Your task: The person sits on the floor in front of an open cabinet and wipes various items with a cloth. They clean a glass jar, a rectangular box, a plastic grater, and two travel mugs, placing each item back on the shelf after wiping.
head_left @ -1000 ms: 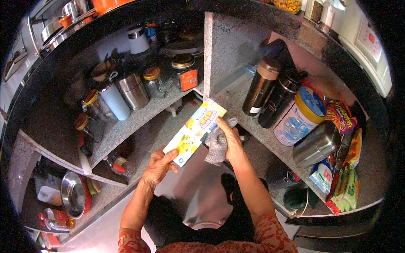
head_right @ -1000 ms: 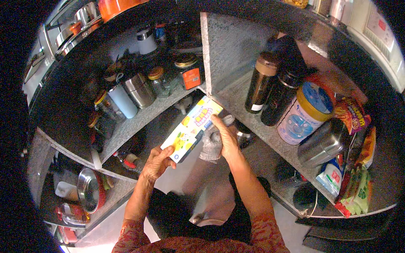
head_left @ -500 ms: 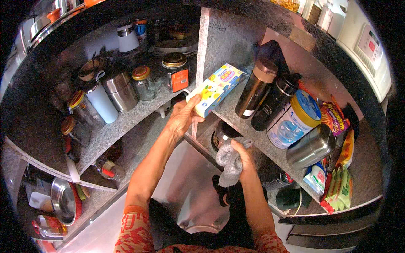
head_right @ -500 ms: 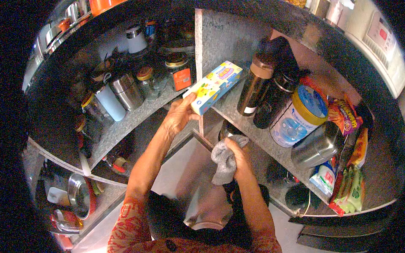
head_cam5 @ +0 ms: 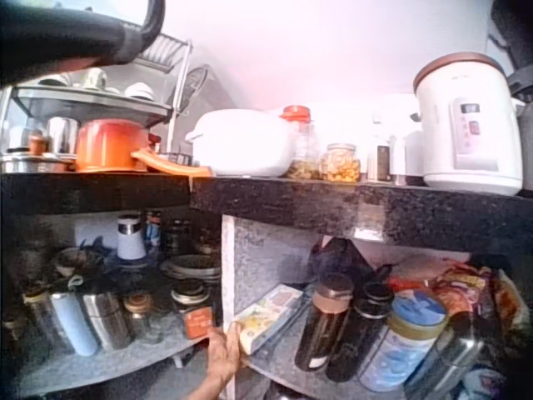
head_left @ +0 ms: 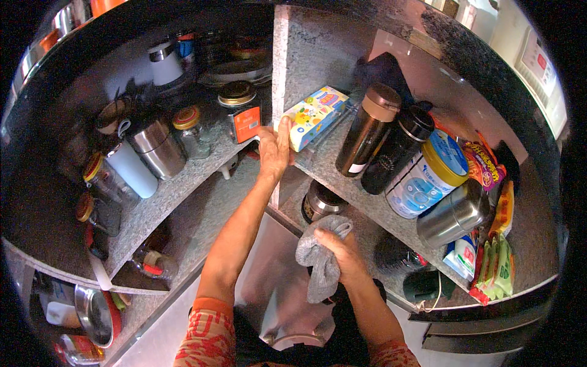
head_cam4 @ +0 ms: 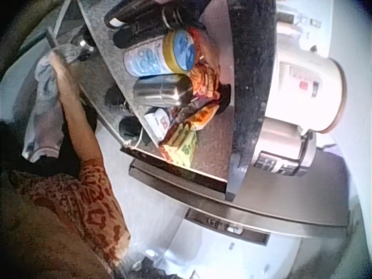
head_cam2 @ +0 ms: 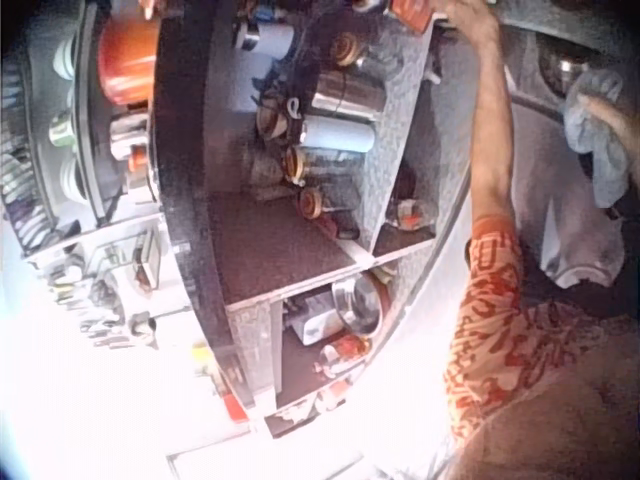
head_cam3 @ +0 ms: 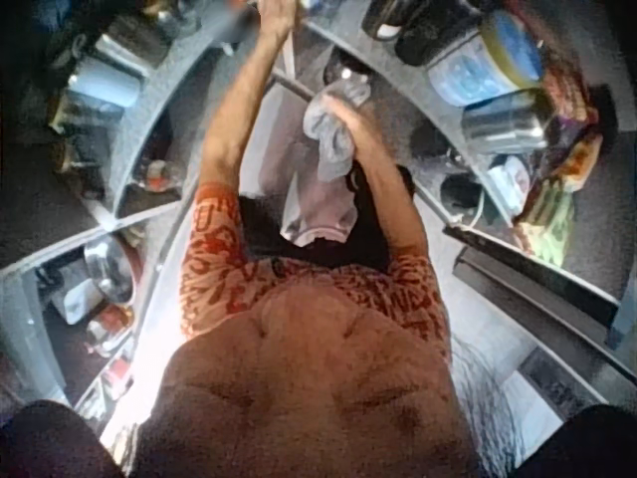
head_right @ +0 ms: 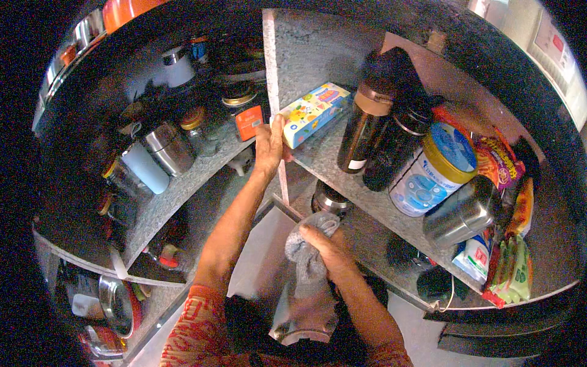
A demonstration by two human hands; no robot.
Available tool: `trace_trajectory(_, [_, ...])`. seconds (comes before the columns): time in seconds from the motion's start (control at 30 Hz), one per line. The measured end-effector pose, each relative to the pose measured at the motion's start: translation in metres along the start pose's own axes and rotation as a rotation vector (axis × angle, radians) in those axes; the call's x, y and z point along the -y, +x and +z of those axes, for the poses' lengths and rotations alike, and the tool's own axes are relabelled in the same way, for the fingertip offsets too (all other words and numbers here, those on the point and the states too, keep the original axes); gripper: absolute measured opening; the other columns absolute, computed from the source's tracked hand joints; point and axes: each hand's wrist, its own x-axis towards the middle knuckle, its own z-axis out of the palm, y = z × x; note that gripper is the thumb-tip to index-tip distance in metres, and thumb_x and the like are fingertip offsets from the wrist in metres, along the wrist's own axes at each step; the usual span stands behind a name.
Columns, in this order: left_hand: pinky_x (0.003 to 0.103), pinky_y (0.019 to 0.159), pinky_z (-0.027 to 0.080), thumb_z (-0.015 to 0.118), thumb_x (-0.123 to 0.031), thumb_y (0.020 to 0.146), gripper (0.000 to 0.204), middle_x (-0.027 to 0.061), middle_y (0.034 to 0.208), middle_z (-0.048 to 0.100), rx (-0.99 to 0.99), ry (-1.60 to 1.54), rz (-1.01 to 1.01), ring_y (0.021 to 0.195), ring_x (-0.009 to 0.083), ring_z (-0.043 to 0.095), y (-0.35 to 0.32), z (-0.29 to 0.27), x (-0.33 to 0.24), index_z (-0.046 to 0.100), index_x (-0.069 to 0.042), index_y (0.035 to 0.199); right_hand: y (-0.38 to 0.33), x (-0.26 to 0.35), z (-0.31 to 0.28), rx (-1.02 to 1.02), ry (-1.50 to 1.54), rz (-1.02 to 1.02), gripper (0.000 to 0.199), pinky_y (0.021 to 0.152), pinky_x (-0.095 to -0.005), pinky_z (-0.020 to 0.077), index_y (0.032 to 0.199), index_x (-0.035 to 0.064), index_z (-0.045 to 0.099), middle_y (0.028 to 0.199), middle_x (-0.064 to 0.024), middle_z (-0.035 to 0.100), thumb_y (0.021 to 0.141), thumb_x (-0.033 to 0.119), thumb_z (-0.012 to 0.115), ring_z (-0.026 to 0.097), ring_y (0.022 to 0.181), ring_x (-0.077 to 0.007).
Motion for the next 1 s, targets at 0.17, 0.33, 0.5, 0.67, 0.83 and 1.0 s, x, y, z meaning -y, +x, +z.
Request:
trace_trajectory(0.17, [0.044, 0.074, 0.043, 0.044, -0.057, 0.086, 0.062, 0.0274, 0.078, 0.056, -0.262, 0.190, 0.126, 0.079, 0.0378, 0.058, 0.000, 0.021, 0.001, 0.039, 0.004, 0.093, 0.002, -0.012, -0.009, 0.047, -0.070, 0.010, 0.015, 0.066, -0.0286, 0.0488, 0.085, 0.0044, 0.061, 0.079, -0.0044, 0.062, 0.080, 0.018, 0.064, 0.060, 0.071, -0.0151])
trace_trajectory(0.33, [0.038, 0.072, 0.042, 0.049, -0.042, 0.089, 0.044, 0.0134, 0.083, 0.052, -0.479, -0.040, 0.276, 0.077, 0.0247, 0.052, -0.026, 0.030, -0.002, 0.041, 0.001, 0.095, -0.013, -0.004, -0.017, 0.063, -0.039, 0.080, 0.013, 0.068, -0.0289, 0.0489, 0.087, 0.0054, 0.062, 0.081, -0.0038, 0.063, 0.080, 0.016, 0.063, 0.060, 0.074, -0.0138])
trace_trajectory(0.5, [0.034, 0.076, 0.042, 0.067, -0.014, 0.075, 0.046, 0.0126, 0.088, 0.049, 0.046, 0.168, 0.561, 0.082, 0.0250, 0.051, -0.094, 0.069, -0.030, 0.040, 0.002, 0.109, -0.043, -0.005, -0.037, -0.073, -0.029, 0.039, 0.022, 0.068, -0.0305, 0.0502, 0.094, 0.0030, 0.060, 0.083, -0.0060, 0.063, 0.078, 0.017, 0.063, 0.061, 0.075, -0.0164])
trace_trajectory(0.67, [0.038, 0.093, 0.040, 0.074, -0.017, 0.064, 0.081, 0.0229, 0.114, 0.051, 0.089, 0.097, 0.476, 0.106, 0.0316, 0.051, -0.062, 0.112, -0.028, 0.031, 0.005, 0.129, -0.062, 0.000, -0.049, -0.137, -0.017, 0.027, 0.035, 0.061, -0.0315, 0.0523, 0.099, -0.0021, 0.057, 0.078, -0.0101, 0.062, 0.072, 0.019, 0.064, 0.062, 0.070, -0.0189])
trace_trajectory(0.83, [0.037, 0.092, 0.040, 0.078, -0.023, 0.057, 0.090, 0.0213, 0.113, 0.051, 0.239, 0.024, 0.308, 0.106, 0.0313, 0.051, -0.036, 0.123, -0.025, 0.033, 0.005, 0.129, -0.063, -0.001, -0.065, -0.126, 0.040, 0.032, 0.029, 0.065, -0.0306, 0.0495, 0.098, 0.0031, 0.058, 0.081, -0.0062, 0.061, 0.075, 0.019, 0.060, 0.059, 0.073, -0.0180])
trace_trajectory(1.0, [0.037, 0.081, 0.044, 0.079, -0.023, 0.052, 0.071, 0.0146, 0.094, 0.052, 0.184, 0.041, 0.404, 0.089, 0.0249, 0.052, -0.034, 0.129, -0.025, 0.042, 0.001, 0.108, -0.054, 0.000, -0.056, -0.152, 0.116, -0.015, 0.028, 0.071, -0.0311, 0.0476, 0.101, 0.0066, 0.057, 0.090, -0.0053, 0.059, 0.076, 0.017, 0.058, 0.057, 0.081, -0.0176])
